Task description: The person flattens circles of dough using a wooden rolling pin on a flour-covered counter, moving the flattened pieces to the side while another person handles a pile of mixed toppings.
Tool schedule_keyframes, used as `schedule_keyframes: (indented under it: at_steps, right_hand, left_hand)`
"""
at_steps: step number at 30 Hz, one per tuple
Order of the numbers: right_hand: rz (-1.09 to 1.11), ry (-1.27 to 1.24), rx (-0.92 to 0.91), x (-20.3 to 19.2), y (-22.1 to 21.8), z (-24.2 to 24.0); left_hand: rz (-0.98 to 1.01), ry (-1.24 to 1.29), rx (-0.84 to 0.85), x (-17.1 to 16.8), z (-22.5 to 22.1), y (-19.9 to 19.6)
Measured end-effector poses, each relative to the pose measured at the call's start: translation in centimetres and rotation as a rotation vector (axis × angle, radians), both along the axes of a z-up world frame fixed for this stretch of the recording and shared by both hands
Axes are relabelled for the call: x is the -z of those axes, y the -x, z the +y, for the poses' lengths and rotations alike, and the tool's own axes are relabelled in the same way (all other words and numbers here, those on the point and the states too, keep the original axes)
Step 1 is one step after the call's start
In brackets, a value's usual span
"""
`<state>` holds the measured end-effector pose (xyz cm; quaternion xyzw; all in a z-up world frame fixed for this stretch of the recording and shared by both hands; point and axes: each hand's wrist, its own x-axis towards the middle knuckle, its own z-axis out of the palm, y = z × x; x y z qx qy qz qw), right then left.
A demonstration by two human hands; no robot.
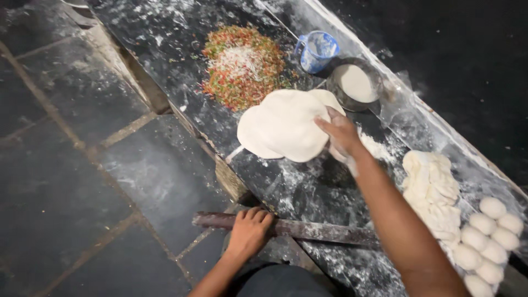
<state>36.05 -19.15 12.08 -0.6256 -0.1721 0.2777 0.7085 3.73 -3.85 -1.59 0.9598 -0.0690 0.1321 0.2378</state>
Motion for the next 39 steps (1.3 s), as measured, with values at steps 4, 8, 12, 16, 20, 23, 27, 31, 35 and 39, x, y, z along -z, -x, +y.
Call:
schedule_keyframes:
  at_steps: [4, 8, 12, 16, 20, 23, 27, 31, 35, 39]
  right_hand:
    - [0.273, 0.268, 0.199, 10.4, -3.4, 5.1]
    - [0.234, 0.265, 0.212, 18.9, -4.6, 6.2]
    - [-0.143, 0.290, 0.299, 20.8, -4.6, 5.9]
    - [-0.604, 0.686, 0.435, 15.7, -3.2, 5.8]
    - [-1.158, 0.744, 0.182, 10.7, 2.2, 7.1]
    - [-1.341, 0.782, -0.161, 10.1, 5.2, 6.9]
    - [-1.415, 0.777, -0.228, 11.7, 4.8, 7.5]
    - [-1.261, 0.791, -0.038, 13.0, 3.1, 7.9]
    - [-1.243, 0.836, -0.099, 12.3, 3.7, 7.5]
    - [-1.519, 0.830, -0.162, 11.3, 4.6, 8.3]
  left_hand:
    - [0.153, -0.092, -0.001, 1.0, -0.4, -2.2]
    - [0.239, -0.111, 0.033, 1.6, -0.3, -3.1]
    - [0.243, -0.136, 0.030, 2.3, -0.4, -2.4]
    - [0.256, -0.142, 0.011, 1.5, -1.4, -2.7]
    - [0.299, -0.055, 0.001, 0.3, -1.0, -2.4]
    - [0.387, -0.016, 0.000, 0.0, -1.4, -2.3]
    - [0.400, -0.037, -0.004, -0.1, -1.3, -2.6]
    - [0.368, -0.044, -0.026, 1.0, -1.6, -2.5]
    - [0.323, -0.049, -0.037, 1.9, -1.8, -2.3]
    - [0.277, -0.057, -0.051, 1.7, -1.8, -2.7]
